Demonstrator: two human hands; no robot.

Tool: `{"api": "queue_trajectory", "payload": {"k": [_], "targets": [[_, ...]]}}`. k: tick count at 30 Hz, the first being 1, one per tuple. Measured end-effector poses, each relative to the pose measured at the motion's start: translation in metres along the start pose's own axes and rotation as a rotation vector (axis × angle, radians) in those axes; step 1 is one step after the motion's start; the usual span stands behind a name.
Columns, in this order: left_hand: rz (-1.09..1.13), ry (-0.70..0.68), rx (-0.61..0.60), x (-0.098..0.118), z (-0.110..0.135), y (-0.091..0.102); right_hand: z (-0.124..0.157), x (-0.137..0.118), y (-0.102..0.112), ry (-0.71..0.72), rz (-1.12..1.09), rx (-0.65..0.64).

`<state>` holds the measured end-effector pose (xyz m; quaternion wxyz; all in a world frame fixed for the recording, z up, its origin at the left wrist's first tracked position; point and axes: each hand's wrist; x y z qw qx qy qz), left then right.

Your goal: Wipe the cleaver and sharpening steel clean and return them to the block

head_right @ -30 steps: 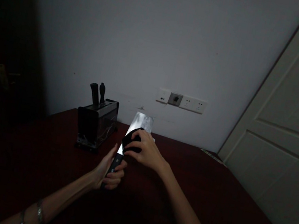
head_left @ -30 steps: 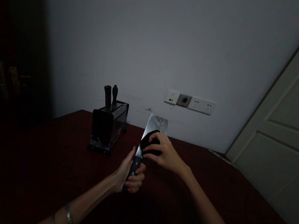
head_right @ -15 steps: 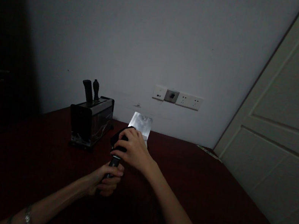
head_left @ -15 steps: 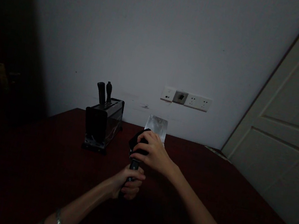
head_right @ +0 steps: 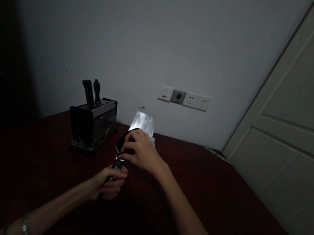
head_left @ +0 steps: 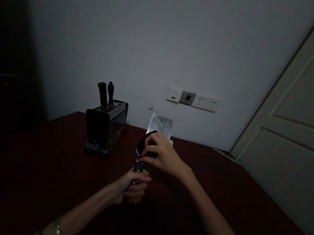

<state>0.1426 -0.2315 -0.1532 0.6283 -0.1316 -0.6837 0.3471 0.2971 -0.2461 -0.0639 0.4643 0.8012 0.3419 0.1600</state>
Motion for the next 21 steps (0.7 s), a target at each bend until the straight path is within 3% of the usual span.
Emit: {"api": "queue_trajectory", "payload": {"k": [3, 9, 15, 21], "targets": [[-0.001, 0.015, -0.006, -0.001, -0.001, 0.001, -0.001, -0.002, -0.001, 0.011, 0.009, -0.007], [0.005, 0.034, -0.065, 0.000, 0.001, 0.000, 0.003, -0.002, 0.020, 0.043, -0.019, -0.135], [-0.078, 0.029, 0.038, 0.001, 0.000, -0.004, 0.000, -0.007, 0.011, 0.010, 0.024, -0.088], [-0.085, 0.026, 0.026, 0.003, 0.002, -0.006, 0.002, -0.007, 0.017, 0.024, 0.008, -0.106]]}}
Point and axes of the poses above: each hand's wrist, its own z-axis away from the middle knuckle, its own y-axis out of the back of the hand, x = y × z, and after that the axes turned 2 degrees about -x, right-handed
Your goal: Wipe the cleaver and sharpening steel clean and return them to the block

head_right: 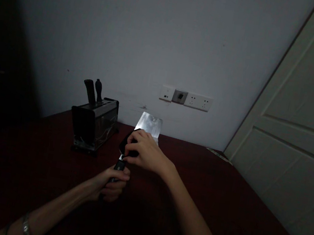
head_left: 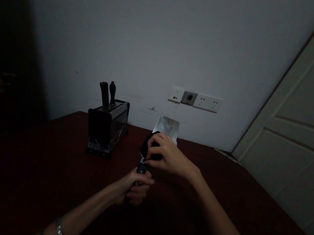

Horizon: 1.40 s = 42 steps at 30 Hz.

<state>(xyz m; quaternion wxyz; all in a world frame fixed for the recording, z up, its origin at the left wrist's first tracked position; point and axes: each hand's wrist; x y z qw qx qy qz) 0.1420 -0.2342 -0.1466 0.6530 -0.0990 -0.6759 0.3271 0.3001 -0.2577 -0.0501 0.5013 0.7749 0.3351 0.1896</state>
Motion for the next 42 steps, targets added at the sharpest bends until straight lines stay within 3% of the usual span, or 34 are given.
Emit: {"api": "queue_trajectory", "payload": {"k": [4, 11, 19, 26, 34, 42], "targets": [[-0.007, 0.009, 0.008, 0.001, 0.002, -0.002, 0.002, 0.000, 0.006, 0.019, -0.007, -0.028], [-0.025, 0.017, 0.064, -0.001, 0.000, 0.000, -0.005, -0.004, -0.011, -0.029, 0.065, 0.047], [-0.040, 0.025, 0.021, 0.002, 0.002, -0.001, 0.002, -0.005, 0.006, -0.002, 0.030, -0.017], [-0.024, -0.006, 0.039, -0.002, -0.001, 0.001, -0.006, -0.011, -0.009, -0.051, 0.086, 0.074], [-0.028, 0.017, -0.017, 0.000, 0.001, -0.001, 0.001, -0.008, 0.007, -0.006, 0.031, -0.020], [-0.025, 0.017, 0.042, -0.005, -0.002, 0.003, -0.005, -0.009, -0.008, -0.070, 0.090, 0.022]]}}
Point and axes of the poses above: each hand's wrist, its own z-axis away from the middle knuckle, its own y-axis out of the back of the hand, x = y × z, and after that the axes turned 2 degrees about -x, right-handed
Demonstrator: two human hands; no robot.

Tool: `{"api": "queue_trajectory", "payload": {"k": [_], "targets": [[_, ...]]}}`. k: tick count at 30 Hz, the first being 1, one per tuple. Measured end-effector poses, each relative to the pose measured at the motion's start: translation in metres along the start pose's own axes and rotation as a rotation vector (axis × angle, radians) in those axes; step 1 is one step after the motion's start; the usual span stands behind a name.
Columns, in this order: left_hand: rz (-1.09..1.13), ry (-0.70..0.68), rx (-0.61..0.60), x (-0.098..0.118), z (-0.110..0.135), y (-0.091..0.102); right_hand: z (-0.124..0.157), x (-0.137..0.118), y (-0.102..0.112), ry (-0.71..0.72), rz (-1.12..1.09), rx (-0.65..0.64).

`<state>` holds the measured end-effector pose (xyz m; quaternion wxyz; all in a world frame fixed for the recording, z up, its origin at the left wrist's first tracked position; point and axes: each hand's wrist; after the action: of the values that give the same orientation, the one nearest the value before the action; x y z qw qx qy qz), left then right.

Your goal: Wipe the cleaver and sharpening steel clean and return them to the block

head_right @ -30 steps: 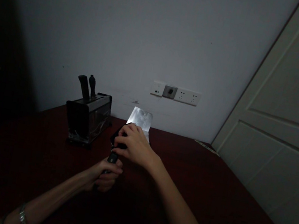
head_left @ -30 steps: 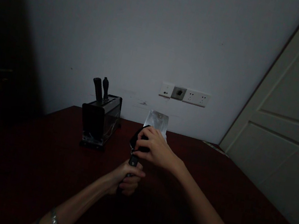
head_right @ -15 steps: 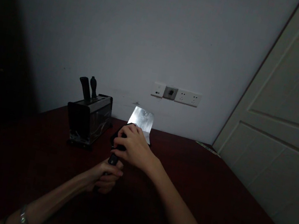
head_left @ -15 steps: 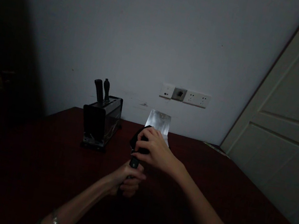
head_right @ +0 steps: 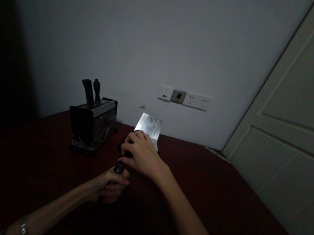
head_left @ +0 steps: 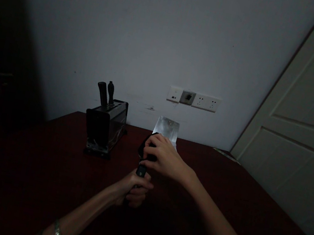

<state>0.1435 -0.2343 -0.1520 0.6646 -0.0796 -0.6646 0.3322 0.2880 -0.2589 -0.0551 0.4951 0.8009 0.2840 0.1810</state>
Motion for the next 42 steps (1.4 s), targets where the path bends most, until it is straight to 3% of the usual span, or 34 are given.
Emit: {"api": "queue_trajectory", "payload": {"k": [11, 18, 22, 27, 30, 33, 42], "targets": [[0.040, -0.026, -0.079, 0.003, 0.003, -0.002, 0.007, 0.012, 0.016, 0.084, -0.119, -0.033], [0.123, -0.127, -0.221, 0.002, 0.000, 0.003, 0.004, 0.038, 0.004, -0.073, -0.325, 0.378], [0.105, -0.210, -0.221, 0.003, 0.000, 0.001, 0.003, 0.047, 0.000, -0.152, -0.432, 0.567], [0.064, -0.265, -0.197, 0.004, 0.001, -0.004, -0.001, 0.056, -0.006, -0.345, -0.842, 0.798], [0.048, -0.286, -0.167, 0.006, 0.002, -0.006, -0.003, 0.060, -0.009, -0.499, -1.185, 0.877], [0.039, -0.277, -0.142, 0.008, 0.002, -0.007, -0.001, 0.066, -0.009, -0.549, -1.424, 0.948], [-0.017, -0.305, -0.045, 0.011, 0.000, -0.004, 0.017, 0.098, 0.000, -0.864, -1.766, 1.106]]}}
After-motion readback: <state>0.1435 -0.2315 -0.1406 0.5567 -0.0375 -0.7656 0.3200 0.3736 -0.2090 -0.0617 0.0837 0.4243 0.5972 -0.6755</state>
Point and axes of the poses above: each hand's wrist, its own z-axis away from the middle knuckle, its own y-axis out of the back of the hand, x = y × z, and after that the axes turned 2 degrees about -x, right-handed
